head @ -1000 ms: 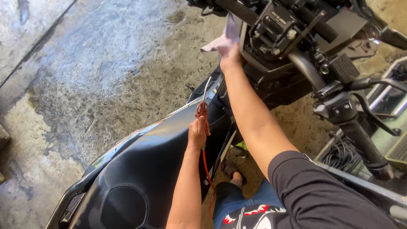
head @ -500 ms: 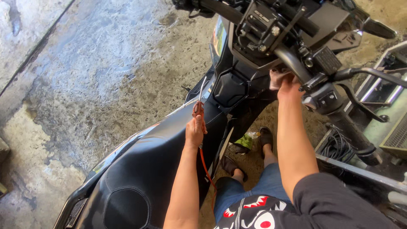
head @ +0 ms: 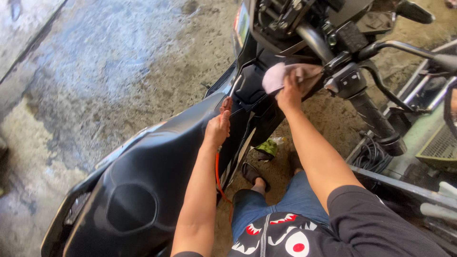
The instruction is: The person cleans a motorcycle by wiping the dashboard, mirrors, windshield, and side panels with a cloth while using an air compressor nozzle to blow away debris and dry specific areas.
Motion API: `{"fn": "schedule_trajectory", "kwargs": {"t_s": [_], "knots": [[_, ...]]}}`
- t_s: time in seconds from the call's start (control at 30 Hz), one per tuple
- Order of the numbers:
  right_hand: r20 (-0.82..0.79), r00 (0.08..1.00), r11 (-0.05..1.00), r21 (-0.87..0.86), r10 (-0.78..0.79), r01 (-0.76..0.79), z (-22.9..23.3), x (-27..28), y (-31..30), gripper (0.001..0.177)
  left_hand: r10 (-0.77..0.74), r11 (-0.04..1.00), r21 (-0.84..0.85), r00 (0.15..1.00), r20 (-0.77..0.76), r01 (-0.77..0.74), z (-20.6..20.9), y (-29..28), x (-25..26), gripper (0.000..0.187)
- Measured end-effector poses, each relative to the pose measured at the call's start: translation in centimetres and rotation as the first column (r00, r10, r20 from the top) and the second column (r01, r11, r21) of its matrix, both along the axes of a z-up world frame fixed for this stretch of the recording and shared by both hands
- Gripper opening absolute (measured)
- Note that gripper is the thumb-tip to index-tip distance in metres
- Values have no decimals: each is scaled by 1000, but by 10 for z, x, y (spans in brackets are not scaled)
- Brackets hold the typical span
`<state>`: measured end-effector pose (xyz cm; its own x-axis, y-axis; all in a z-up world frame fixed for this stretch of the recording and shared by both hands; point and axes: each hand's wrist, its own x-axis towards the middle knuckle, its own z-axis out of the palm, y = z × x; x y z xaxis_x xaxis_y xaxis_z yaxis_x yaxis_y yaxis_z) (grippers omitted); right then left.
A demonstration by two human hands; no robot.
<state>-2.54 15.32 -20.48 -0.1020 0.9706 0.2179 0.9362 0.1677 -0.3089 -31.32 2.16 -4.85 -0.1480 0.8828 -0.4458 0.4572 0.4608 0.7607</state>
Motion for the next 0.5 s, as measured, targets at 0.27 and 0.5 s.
{"fn": "schedule_trajectory", "kwargs": {"t_s": [0.27,0.5], "knots": [[-511,859,512,-732,24,-449,-39,-68,-82,25,101,995,14,992,-78,-101,-19,-95,57,58],[-594,287,273,-676,-752,-685,30,12,-190,41,379,925,-15,925,-14,-379,0,-131,132,46]]}}
